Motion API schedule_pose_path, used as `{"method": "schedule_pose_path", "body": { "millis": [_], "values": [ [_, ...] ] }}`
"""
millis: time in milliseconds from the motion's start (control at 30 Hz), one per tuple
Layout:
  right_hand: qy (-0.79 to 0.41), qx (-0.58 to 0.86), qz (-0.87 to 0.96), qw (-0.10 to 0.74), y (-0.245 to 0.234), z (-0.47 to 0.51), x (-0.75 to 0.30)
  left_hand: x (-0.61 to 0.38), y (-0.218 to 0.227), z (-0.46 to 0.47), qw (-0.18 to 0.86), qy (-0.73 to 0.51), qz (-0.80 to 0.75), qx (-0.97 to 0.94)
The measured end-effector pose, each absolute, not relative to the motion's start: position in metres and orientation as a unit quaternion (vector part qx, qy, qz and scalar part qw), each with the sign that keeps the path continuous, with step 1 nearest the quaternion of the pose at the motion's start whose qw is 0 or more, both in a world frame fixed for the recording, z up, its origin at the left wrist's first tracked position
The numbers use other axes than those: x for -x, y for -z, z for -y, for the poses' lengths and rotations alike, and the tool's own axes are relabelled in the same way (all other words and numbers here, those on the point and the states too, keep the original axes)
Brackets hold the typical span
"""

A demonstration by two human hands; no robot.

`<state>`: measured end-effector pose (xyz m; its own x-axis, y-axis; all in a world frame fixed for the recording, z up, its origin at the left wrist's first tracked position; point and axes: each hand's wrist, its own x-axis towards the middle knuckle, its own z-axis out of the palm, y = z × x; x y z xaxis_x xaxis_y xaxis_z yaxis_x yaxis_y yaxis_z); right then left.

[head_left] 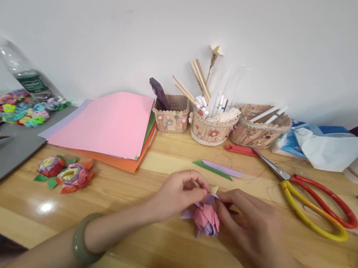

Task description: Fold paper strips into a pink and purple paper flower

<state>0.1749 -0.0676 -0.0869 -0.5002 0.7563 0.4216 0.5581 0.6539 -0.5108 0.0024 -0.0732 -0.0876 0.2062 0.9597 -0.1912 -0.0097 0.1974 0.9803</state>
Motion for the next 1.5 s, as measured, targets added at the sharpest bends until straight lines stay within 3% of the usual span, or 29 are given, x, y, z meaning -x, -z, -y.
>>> {"method": "schedule_pose_path", "body": {
  "millis": [167, 333, 500, 733, 967, 1500],
  "values": [
    [-0.071, 0.317, 0.871, 0.368, 0.085, 0.065, -0.178, -0.002, 0.085, 0.068, 0.676, -0.406, -0.446, -0.424],
    [-0.048, 0.288, 0.875, 0.386, 0.078, 0.065, -0.18, -0.002, 0.089, 0.07, 0.632, -0.439, -0.452, -0.451],
    [-0.017, 0.261, 0.894, 0.364, 0.078, 0.068, -0.183, -0.005, 0.087, 0.074, 0.59, -0.446, -0.451, -0.499],
    [0.003, 0.242, 0.904, 0.352, 0.081, 0.075, -0.181, -0.008, 0.087, 0.08, 0.609, -0.443, -0.478, -0.452],
    [-0.022, 0.219, 0.931, 0.29, 0.071, 0.076, -0.186, -0.01, 0.092, 0.079, 0.613, -0.463, -0.48, -0.424],
    [0.079, 0.141, 0.955, 0.247, 0.063, 0.07, -0.191, -0.008, 0.092, 0.075, 0.618, -0.502, -0.466, -0.386]
  ]
}}
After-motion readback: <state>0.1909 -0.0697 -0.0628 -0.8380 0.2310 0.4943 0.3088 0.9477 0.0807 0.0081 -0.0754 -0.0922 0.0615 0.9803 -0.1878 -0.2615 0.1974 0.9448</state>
